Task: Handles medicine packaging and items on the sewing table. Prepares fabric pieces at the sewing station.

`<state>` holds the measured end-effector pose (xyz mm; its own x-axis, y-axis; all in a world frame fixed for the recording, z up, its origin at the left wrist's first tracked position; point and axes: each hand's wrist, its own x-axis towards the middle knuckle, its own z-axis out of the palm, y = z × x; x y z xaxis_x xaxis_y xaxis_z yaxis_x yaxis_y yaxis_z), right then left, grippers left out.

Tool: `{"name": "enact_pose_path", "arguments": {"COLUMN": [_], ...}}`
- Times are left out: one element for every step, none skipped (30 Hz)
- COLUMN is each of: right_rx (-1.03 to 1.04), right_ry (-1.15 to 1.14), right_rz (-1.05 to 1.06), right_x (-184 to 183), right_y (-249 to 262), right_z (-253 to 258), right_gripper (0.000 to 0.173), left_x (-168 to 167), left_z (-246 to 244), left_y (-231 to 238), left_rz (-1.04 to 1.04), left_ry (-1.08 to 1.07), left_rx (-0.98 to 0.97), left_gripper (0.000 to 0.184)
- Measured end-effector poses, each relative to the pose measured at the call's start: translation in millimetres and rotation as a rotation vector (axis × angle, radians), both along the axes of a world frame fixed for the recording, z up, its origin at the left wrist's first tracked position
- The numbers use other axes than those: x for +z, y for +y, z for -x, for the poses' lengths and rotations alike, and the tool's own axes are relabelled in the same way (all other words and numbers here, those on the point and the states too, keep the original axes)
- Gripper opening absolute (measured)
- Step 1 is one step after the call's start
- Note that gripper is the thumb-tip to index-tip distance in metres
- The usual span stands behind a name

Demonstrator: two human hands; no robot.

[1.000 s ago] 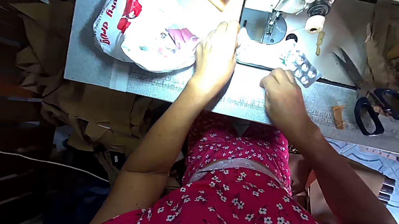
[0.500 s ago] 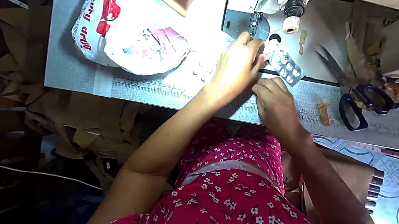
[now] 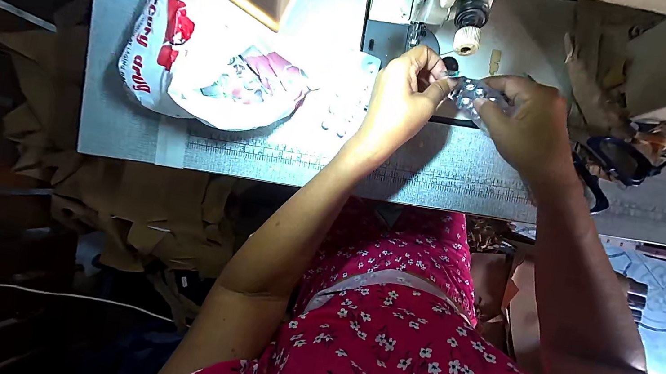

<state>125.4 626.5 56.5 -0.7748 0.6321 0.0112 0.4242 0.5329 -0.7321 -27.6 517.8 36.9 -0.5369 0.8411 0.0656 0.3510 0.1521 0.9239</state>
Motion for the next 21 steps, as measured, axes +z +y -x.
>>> {"name": "enact_pose_path", "arguments": {"right_rx": [0.018, 0.035, 0.045, 0.036, 0.014, -0.016, -0.039, -0.054, -0.067, -0.080, -0.089, -0.099, -0.108, -0.118, -0.126, -0.131, -0.133, -0.131, -0.122, -0.120, -0.131], "right_ry": [0.024, 0.051, 0.092, 0.140, 0.181, 0.209, 0.233, 0.257, 0.282, 0.311, 0.343, 0.370, 0.386, 0.400, 0.415, 0.432, 0.453, 0.477, 0.498, 0.505, 0.499], "right_rz": [0.059, 0.126, 0.187, 0.235, 0.232, 0.182, 0.131, 0.098, 0.074, 0.055, 0.049, 0.050, 0.055, 0.067, 0.088, 0.117, 0.155, 0.201, 0.270, 0.373, 0.496], "right_x": [4.5, 7.9, 9.2, 8.7, 6.6, 4.0, 1.4, -0.5, -1.6, -2.8, -4.8, -7.3, -10.4, -14.5, -19.2, -23.9, -27.3, -29.4, -31.0, -30.5, -27.5], "right_y": [-1.1, -3.3, -6.2, -9.8, -13.2, -16.8, -20.3, -24.6, -29.3, -33.7, -37.1, -39.8, -41.7, -42.1, -42.3, -43.1, -43.8, -43.8, -42.9, -43.3, -43.9], "right_z": [-2.6, -5.9, -9.1, -11.3, -12.6, -13.0, -13.1, -12.8, -12.0, -10.2, -7.8, -5.4, -3.3, -0.8, 1.3, 2.5, 2.7, 2.4, 1.3, -0.4, -1.4], "right_gripper": [0.026, 0.024, 0.022, 0.019, 0.017, 0.017, 0.017, 0.016, 0.015, 0.014, 0.012, 0.010, 0.009, 0.009, 0.010, 0.011, 0.011, 0.009, 0.008, 0.010, 0.013], "left_x": [1.1, 2.7, 3.9, 3.1, 0.1, -1.6, -2.3, -2.4, -1.9, -2.0, -2.6, -3.2, -4.8, -6.7, -8.2, -9.2, -8.8, -6.6, -3.5, -0.9, 1.5], "left_z": [-2.2, -5.3, -9.1, -13.0, -16.5, -19.2, -21.6, -24.2, -26.9, -29.7, -32.5, -35.4, -38.6, -40.9, -43.3, -45.7, -47.4, -47.4, -46.1, -44.9, -43.3], "left_y": [-2.4, -5.8, -9.6, -12.5, -14.1, -15.8, -17.6, -19.6, -21.8, -23.6, -25.3, -27.4, -28.6, -28.7, -29.1, -29.9, -30.4, -30.7, -30.5, -30.3, -29.6], "left_rz": [-0.073, -0.130, -0.167, -0.190, -0.211, -0.221, -0.234, -0.255, -0.282, -0.320, -0.351, -0.373, -0.403, -0.438, -0.459, -0.453, -0.433, -0.401, -0.362, -0.321, -0.283], "left_ry": [-0.087, -0.193, -0.295, -0.364, -0.389, -0.395, -0.386, -0.363, -0.309, -0.210, -0.107, -0.039, 0.007, 0.044, 0.076, 0.100, 0.111, 0.112, 0.112, 0.106, 0.087], "left_rx": [-0.041, -0.094, -0.136, -0.150, -0.140, -0.126, -0.108, -0.085, -0.061, -0.033, -0.001, 0.024, 0.052, 0.076, 0.098, 0.118, 0.130, 0.125, 0.107, 0.088, 0.077], "left_gripper": [0.015, 0.020, 0.027, 0.030, 0.024, 0.018, 0.011, 0.007, 0.005, 0.006, 0.008, 0.009, 0.010, 0.010, 0.010, 0.011, 0.012, 0.012, 0.012, 0.011, 0.011]}}
